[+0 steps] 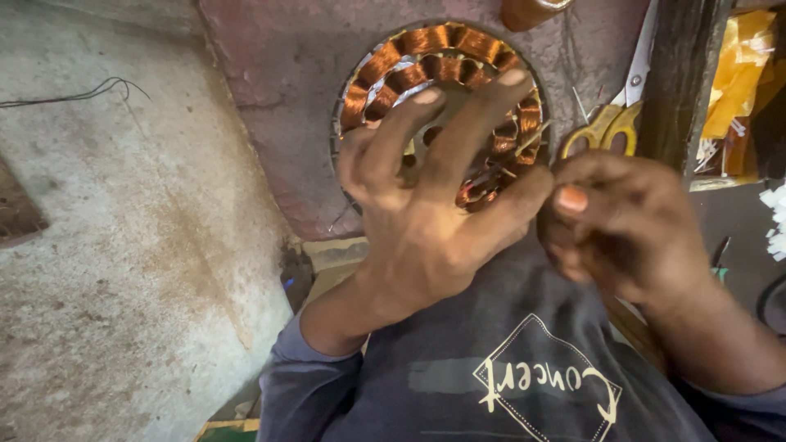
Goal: The person works on a circular electrical motor stator, using scissors to cut wires and a brush to apply a substance to the copper windings. They manipulate the stator and wires with their hands, occasionally using tools from the workbench.
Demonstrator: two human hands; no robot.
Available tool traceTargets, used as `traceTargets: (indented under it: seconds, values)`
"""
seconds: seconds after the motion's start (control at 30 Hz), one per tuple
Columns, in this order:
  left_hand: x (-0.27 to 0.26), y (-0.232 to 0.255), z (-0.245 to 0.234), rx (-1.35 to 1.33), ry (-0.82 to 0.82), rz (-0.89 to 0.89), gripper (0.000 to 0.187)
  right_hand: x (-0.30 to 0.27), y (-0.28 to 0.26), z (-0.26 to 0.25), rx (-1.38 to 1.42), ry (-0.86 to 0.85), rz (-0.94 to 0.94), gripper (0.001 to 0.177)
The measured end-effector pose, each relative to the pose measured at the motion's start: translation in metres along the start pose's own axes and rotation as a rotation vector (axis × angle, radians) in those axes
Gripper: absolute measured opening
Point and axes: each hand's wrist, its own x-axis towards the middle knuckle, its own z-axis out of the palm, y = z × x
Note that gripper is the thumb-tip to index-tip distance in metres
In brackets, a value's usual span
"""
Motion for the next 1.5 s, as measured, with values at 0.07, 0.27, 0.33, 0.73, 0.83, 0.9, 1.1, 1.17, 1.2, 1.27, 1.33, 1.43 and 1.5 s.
traceTargets:
  seconds: [0.07,0.27,0.33,0.73,0.83,0.9,1.1,1.17,1.2,1.27,1.33,1.43,1.5]
  values:
    - [-0.001,0.000,0.000,-0.010,-0.010,0.000,0.011,-0.001,-0.001,0.000,0.145,-0.018,0.109,0.020]
    - [-0.002,-0.001,0.001,-0.005,-0.013,-0.003,0.010,0.005,-0.005,0.003,-0.445,0.084,-0.419,0.024]
    - [-0.001,0.000,0.001,-0.003,-0.013,-0.002,0.011,0.008,-0.007,0.004,-0.894,0.123,-0.862,0.025]
    - [-0.002,-0.001,-0.003,0.005,-0.048,0.008,0.012,0.009,0.027,-0.013,-0.567,-0.044,-0.601,0.018]
    - [0.001,0.000,-0.005,0.003,-0.047,0.000,0.017,0.009,0.026,-0.008,-0.573,0.098,-0.637,0.020]
    - [0.001,0.001,-0.008,0.007,-0.066,-0.008,0.016,0.014,0.015,-0.007,-0.795,0.110,-0.930,0.025]
    - [0.007,0.003,-0.010,0.000,-0.046,-0.003,0.012,0.029,-0.002,-0.004,-0.934,0.102,-1.179,0.019]
    - [0.009,0.004,-0.015,-0.048,-0.042,-0.004,0.015,0.030,0.004,-0.002,-0.736,0.082,-0.973,0.013]
    - [0.010,0.004,-0.020,-0.095,-0.037,-0.007,0.018,0.025,0.007,-0.002,-0.598,0.043,-0.757,0.013]
    - [0.011,0.000,-0.034,-0.246,-0.029,-0.041,0.024,0.018,0.011,-0.004,-0.328,-0.024,-0.517,0.020]
    - [0.006,-0.010,-0.052,-0.451,-0.023,-0.117,0.033,0.012,0.016,-0.005,-0.124,-0.058,-0.439,0.025]
    - [-0.014,-0.011,-0.058,-0.694,0.240,-0.378,0.031,0.000,0.022,-0.012,-0.043,-0.013,-0.263,0.025]
    - [-0.033,-0.008,-0.060,-0.756,0.406,-0.553,0.027,-0.010,0.030,-0.013,-0.094,0.018,-0.226,0.021]
